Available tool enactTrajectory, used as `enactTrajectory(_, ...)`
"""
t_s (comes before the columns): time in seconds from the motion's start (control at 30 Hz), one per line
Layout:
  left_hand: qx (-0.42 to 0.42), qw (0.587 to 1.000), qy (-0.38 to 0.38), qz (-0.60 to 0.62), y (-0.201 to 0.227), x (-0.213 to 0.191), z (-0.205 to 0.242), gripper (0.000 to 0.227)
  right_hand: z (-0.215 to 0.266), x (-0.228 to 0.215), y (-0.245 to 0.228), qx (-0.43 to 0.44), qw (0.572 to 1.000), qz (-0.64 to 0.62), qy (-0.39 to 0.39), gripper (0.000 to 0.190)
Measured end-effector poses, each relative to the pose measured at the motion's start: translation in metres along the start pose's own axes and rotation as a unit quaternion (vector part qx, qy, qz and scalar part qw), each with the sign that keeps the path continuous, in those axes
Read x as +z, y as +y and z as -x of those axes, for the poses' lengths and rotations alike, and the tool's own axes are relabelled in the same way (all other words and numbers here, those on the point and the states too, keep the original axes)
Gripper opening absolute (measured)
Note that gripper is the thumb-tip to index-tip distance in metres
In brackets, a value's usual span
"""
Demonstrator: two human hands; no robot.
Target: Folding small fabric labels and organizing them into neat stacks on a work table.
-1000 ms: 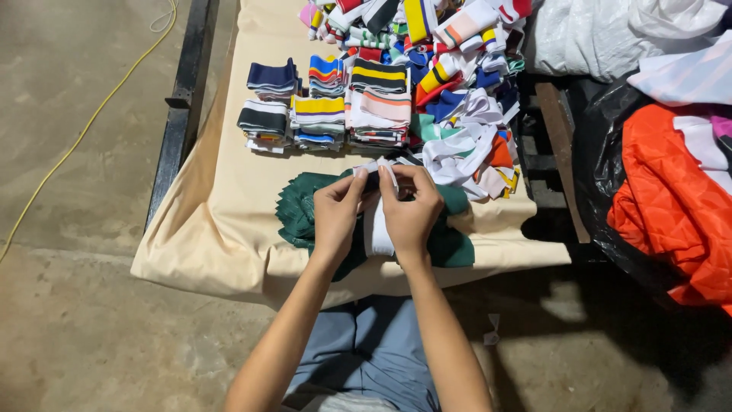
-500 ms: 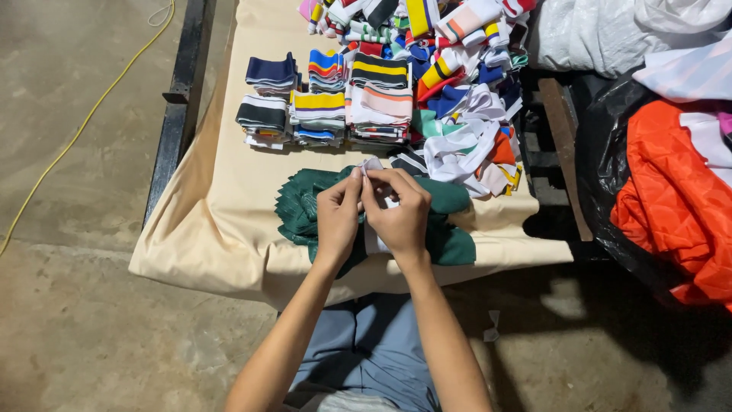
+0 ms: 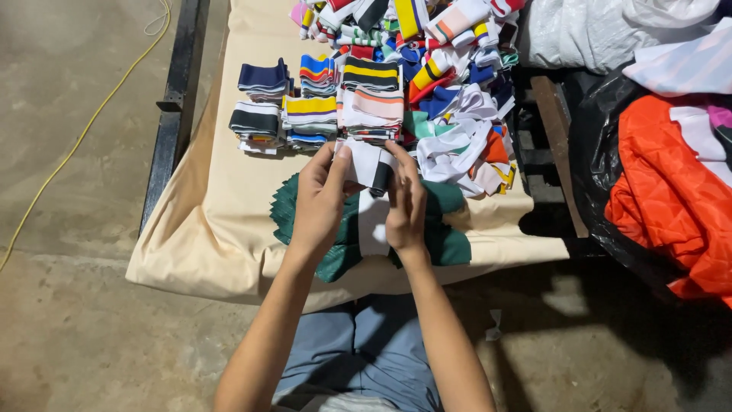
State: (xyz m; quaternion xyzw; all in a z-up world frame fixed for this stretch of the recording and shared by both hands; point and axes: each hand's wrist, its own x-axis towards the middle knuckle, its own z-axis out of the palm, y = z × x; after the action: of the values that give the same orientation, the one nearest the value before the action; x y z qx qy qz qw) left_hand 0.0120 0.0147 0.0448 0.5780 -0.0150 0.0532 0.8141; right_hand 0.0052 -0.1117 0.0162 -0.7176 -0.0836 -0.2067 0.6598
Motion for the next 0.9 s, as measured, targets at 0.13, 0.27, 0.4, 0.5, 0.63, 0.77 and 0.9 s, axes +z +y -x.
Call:
enactTrajectory(0.13, -0.014, 1.0, -0.022, 0.017, -0.007, -0.003, -0.006, 0.029, 0.0, -0.005, 0.01, 0.001, 0.999, -0.033, -0.013, 0.03)
enactTrajectory(0.27, -0.001, 1.0, 0.014, -0.021, -0.015, -0.014, -0.013, 0.032, 0.006, -0.01, 0.027, 0.03, 0.992, -0.099, 0.074, 0.017)
enactTrajectory(0.4, 0.024, 0.993, 0.063, -0.097, -0.014, -0.023, -0.02, 0.027, 0.0, -0.019, 0.059, 0.064, 0.981, -0.126, 0.129, 0.011)
enactTrajectory(0.5, 0.034, 0.986, 0.089, -0.14, -0.022, -0.029, -0.02, 0.027, 0.001, -0.014, 0.053, 0.084, 0.978, -0.122, 0.145, 0.016)
enactTrajectory(0.63, -0.004, 0.988, 0.109, -0.106, -0.037, -0.017, -0.011, 0.023, 0.003, -0.01, 0.048, 0.074, 0.983, -0.026, 0.166, 0.022)
enactTrajectory(0.77, -0.014, 0.983, 0.092, -0.158, -0.056, 0.004, -0.001, 0.021, 0.004, -0.006, 0.038, 0.022, 0.986, 0.077, 0.148, 0.022)
enactTrajectory(0.9, -0.007, 0.982, 0.091, -0.167, -0.04, 0.02, 0.007, 0.02, 0.005, 0.001, 0.016, -0.006, 0.986, 0.092, 0.141, 0.017)
